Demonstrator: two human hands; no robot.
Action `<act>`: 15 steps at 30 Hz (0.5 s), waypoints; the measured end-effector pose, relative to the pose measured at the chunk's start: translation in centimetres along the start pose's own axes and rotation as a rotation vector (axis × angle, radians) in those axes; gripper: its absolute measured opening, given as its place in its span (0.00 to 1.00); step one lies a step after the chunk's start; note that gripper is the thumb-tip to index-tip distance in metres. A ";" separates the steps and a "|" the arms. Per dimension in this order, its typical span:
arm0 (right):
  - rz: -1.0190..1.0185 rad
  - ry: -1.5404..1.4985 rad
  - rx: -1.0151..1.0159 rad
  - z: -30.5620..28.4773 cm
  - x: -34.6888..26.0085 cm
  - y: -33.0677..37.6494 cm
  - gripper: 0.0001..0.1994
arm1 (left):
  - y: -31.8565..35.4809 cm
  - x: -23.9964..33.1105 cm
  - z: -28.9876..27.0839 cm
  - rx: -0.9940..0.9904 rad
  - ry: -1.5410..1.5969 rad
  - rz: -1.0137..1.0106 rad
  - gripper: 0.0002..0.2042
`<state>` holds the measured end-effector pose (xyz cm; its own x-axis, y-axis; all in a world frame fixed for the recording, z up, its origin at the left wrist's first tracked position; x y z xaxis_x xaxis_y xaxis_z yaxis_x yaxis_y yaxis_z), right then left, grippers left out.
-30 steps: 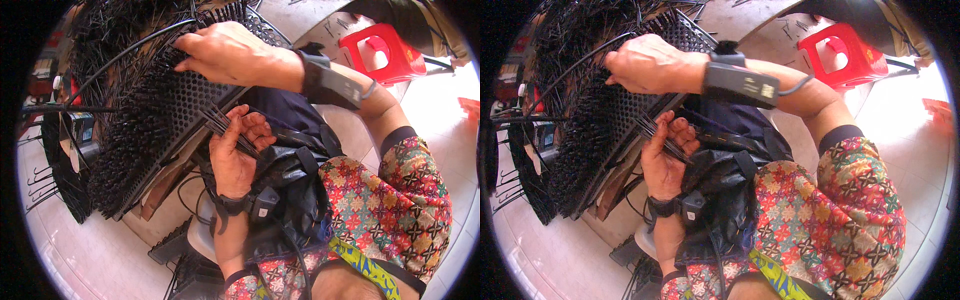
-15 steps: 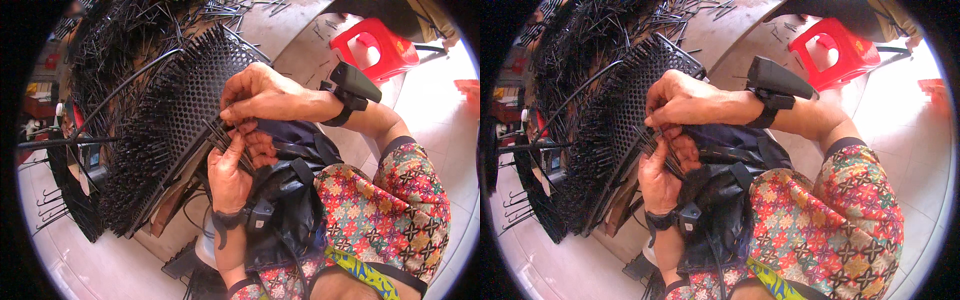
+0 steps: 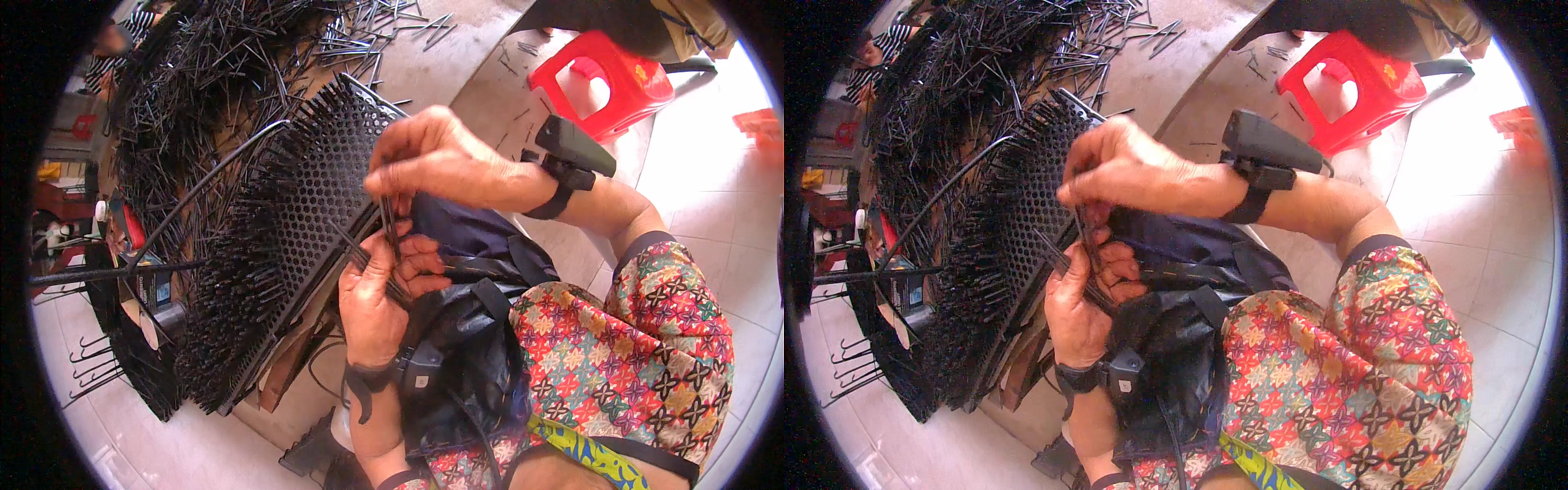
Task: The person inserts thin black metal rods into the holes of a perforated plastic hanger base. They repeatedly pick up rods from a pile on the table and insert them one by one into the base, occasionally adjusting the bundle in their hand.
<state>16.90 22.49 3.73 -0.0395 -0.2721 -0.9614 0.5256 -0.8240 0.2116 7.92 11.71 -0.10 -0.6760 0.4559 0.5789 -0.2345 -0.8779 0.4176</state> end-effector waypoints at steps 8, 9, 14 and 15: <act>-0.561 0.217 0.446 -7.3 -5.2 -2.2 0.06 | 1.1 -1.8 -3.7 0.261 0.069 0.005 0.10; -0.597 0.234 0.477 -7.7 -5.3 -2.3 0.06 | 1.3 -2.0 -3.7 0.261 0.085 0.028 0.09; -0.726 0.243 0.482 -7.7 -5.2 -3.0 0.07 | 2.4 -2.9 -3.3 0.278 0.131 0.015 0.07; -0.730 0.247 0.473 -7.6 -5.1 -3.2 0.07 | 2.5 -2.8 -3.2 0.273 0.121 0.023 0.07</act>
<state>21.90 30.32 6.65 -0.0137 0.4684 -0.8834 0.0350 -0.8827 -0.4686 6.97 7.78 -2.96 -0.7613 0.4013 0.5093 -0.0331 -0.8085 0.5875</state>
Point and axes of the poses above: each hand's wrist, its own y-axis away from the middle knuckle, its own z-axis out of the palm, x = y × z, the point moved 7 cm from there along -y, towards the middle knuckle, and after that the axes turned 1 degree about z, right-handed, at the moved point
